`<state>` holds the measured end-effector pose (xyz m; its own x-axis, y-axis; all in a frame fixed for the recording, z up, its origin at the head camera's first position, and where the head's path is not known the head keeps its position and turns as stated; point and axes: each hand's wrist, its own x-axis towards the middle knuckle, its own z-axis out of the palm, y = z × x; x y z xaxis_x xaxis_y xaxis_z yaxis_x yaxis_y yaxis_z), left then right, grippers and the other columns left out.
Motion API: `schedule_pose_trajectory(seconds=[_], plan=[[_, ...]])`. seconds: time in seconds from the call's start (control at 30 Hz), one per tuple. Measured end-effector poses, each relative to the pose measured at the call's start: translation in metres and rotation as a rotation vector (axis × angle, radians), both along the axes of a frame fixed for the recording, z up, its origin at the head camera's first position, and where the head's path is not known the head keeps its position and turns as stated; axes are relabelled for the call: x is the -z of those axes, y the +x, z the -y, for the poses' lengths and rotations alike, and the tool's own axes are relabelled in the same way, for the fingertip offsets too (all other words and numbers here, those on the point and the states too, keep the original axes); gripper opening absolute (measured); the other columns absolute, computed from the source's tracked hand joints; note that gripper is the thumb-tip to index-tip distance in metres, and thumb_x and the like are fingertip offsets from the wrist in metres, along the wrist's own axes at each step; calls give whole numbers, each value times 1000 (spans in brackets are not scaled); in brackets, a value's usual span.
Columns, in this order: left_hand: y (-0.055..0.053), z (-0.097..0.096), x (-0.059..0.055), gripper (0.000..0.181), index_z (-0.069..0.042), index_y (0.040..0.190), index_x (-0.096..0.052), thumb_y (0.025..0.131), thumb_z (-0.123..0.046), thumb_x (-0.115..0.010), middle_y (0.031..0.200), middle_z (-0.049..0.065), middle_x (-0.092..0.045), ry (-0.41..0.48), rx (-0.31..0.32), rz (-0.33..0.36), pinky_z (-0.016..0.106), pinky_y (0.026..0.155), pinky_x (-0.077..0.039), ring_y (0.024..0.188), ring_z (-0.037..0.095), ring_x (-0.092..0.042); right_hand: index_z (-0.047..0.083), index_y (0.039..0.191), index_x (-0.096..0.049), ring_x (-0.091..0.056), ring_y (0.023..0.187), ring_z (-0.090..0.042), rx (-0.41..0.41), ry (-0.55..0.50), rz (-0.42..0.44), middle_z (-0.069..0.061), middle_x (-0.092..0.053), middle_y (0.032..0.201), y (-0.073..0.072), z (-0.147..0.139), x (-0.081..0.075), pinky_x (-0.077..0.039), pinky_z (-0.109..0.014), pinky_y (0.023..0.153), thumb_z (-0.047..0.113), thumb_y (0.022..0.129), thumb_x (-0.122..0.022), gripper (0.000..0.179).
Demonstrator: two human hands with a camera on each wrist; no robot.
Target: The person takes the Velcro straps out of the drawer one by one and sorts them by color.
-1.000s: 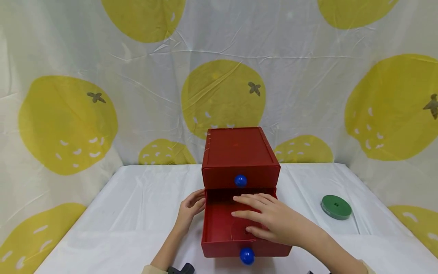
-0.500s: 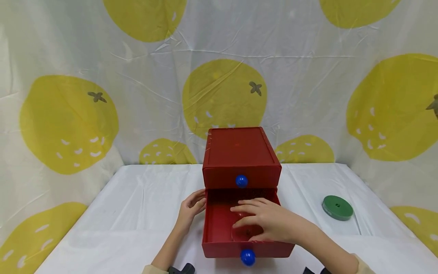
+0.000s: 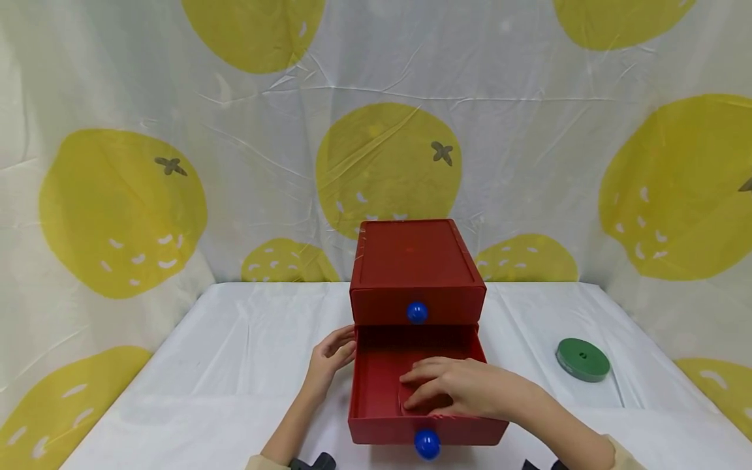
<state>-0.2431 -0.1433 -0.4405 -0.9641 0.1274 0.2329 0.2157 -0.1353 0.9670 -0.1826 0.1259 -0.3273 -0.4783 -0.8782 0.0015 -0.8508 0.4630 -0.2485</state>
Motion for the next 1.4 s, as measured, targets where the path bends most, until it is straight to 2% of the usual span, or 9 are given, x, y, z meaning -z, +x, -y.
schedule_pose_trajectory(seconds=[0.23,0.5,0.73,0.83,1.07,1.2,1.4], plan=[[-1,0,-3,35,-3,125,-52,90,-5,-52,107,-6,-63,1,5,14,25,83,-52,101,6,-60,43,120,-54,-44,123,-16,95,37,25,11,-51,130,2,2,-2,-50,-35,89,32,78,-67,45],[-1,-1,-4,35,-3,124,-52,89,-6,-53,107,-7,-64,-2,14,9,24,82,-52,100,6,-60,43,119,-54,-44,122,-17,97,39,18,10,-50,130,3,3,-1,-50,-31,88,28,76,-70,48],[-2,-2,-6,34,-3,123,-53,89,-5,-53,107,-6,-64,-11,10,19,24,82,-52,100,6,-61,41,113,-54,-45,116,-16,74,26,-92,9,-51,124,2,2,1,-49,-31,90,30,75,-71,43],[0,-1,-9,34,-2,124,-52,90,-2,-51,106,-8,-63,-15,5,29,23,82,-52,99,5,-61,41,113,-54,-43,116,-17,88,22,-102,8,-50,124,1,3,-1,-50,-31,88,32,75,-71,42],[14,-3,-23,36,4,124,-49,89,-2,-50,102,-12,-63,-29,13,17,21,82,-51,97,2,-60,41,113,-56,-42,117,-19,133,8,-95,5,-49,127,1,2,-1,-52,-35,84,38,77,-68,37],[15,-3,-22,36,3,125,-50,89,-3,-51,102,-12,-63,-34,6,35,21,82,-51,97,1,-60,40,112,-57,-43,113,-18,137,-25,-118,5,-49,127,2,-2,-1,-52,-32,81,38,79,-67,35],[15,-3,-22,36,0,125,-50,90,-5,-51,104,-12,-63,-37,9,28,22,82,-51,98,1,-59,40,113,-58,-43,115,-19,157,-67,-139,4,-50,126,3,-6,-5,-52,-33,83,40,78,-67,36]])
